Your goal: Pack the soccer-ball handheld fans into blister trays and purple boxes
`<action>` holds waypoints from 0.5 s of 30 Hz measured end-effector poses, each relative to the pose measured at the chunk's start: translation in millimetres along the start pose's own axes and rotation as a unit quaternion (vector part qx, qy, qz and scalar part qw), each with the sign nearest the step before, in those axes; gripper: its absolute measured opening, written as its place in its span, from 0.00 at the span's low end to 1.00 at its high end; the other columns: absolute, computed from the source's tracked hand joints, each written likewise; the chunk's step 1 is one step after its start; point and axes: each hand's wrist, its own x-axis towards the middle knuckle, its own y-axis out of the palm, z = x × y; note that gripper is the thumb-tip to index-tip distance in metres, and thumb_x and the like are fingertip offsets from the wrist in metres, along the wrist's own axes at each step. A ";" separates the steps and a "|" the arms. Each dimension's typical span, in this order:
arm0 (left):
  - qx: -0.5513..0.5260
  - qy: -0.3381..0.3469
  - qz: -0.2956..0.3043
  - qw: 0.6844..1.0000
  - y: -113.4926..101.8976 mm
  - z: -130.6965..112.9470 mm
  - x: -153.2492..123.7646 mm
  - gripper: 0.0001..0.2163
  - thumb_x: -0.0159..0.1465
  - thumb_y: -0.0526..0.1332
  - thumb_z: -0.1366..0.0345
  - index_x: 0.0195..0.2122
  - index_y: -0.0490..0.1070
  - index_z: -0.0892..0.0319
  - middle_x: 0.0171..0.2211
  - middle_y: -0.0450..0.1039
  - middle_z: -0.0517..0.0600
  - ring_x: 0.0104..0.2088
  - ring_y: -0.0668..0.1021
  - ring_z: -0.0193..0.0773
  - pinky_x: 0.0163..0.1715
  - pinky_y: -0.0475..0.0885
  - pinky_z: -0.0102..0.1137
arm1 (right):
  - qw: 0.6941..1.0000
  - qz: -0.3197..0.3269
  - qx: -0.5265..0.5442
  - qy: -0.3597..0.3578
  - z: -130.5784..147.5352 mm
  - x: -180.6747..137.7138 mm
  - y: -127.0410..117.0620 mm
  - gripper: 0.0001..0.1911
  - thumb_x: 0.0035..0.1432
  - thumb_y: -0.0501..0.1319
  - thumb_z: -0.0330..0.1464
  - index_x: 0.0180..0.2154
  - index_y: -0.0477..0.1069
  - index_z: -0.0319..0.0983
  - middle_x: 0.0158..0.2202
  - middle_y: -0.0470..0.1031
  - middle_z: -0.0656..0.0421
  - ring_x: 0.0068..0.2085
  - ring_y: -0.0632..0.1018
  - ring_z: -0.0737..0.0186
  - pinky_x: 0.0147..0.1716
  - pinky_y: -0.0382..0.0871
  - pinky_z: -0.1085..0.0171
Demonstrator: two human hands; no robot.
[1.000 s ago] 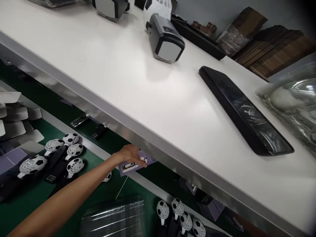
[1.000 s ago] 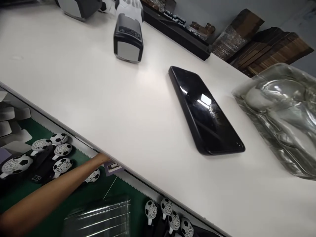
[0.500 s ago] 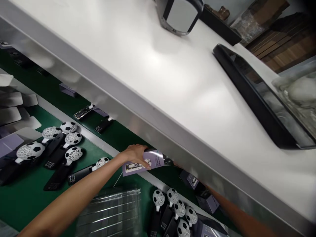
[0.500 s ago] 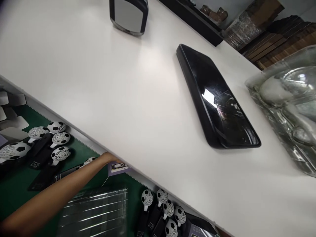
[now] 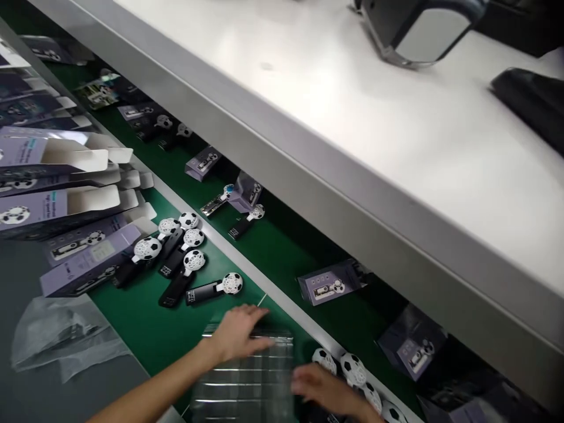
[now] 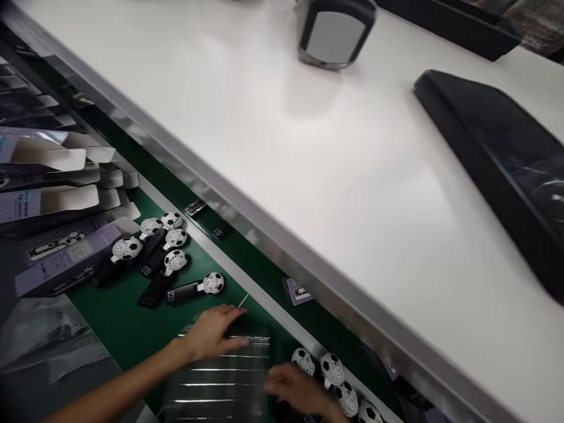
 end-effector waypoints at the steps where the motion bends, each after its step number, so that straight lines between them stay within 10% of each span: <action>1: 0.014 0.007 0.033 0.999 9.3 5.9 -3.9 0.28 0.49 0.75 0.47 0.51 0.80 0.47 0.47 0.82 0.57 0.47 0.82 0.60 0.51 0.74 0.46 | 0.999 0.004 0.032 -0.004 -10.2 7.1 17.9 0.19 0.51 0.69 0.55 0.34 0.80 0.48 0.34 0.79 0.58 0.39 0.79 0.51 0.41 0.74 0.53; 7: 0.094 0.024 0.236 0.967 18.7 30.0 7.5 0.26 0.49 0.75 0.49 0.51 0.79 0.39 0.52 0.81 0.51 0.54 0.79 0.60 0.53 0.72 0.48 | 0.986 -0.125 0.114 -0.001 -42.2 30.5 87.8 0.26 0.36 0.73 0.58 0.18 0.74 0.42 0.19 0.71 0.59 0.25 0.73 0.56 0.32 0.69 0.56; 11: 0.168 0.020 0.294 0.941 4.3 35.9 2.4 0.30 0.54 0.73 0.50 0.58 0.73 0.42 0.59 0.76 0.51 0.60 0.73 0.64 0.56 0.69 0.55 | 0.953 -0.286 0.037 -0.091 17.6 -1.3 43.9 0.31 0.52 0.66 0.59 0.17 0.71 0.40 0.16 0.69 0.59 0.21 0.70 0.62 0.30 0.67 0.61; 15: 0.205 0.091 0.224 0.948 -7.5 30.5 -19.4 0.23 0.67 0.63 0.54 0.63 0.68 0.48 0.63 0.71 0.54 0.63 0.70 0.57 0.63 0.65 0.53 | 0.827 -0.411 -0.315 -0.219 114.5 7.1 -4.5 0.22 0.69 0.58 0.48 0.32 0.79 0.40 0.32 0.79 0.55 0.37 0.78 0.57 0.42 0.68 0.61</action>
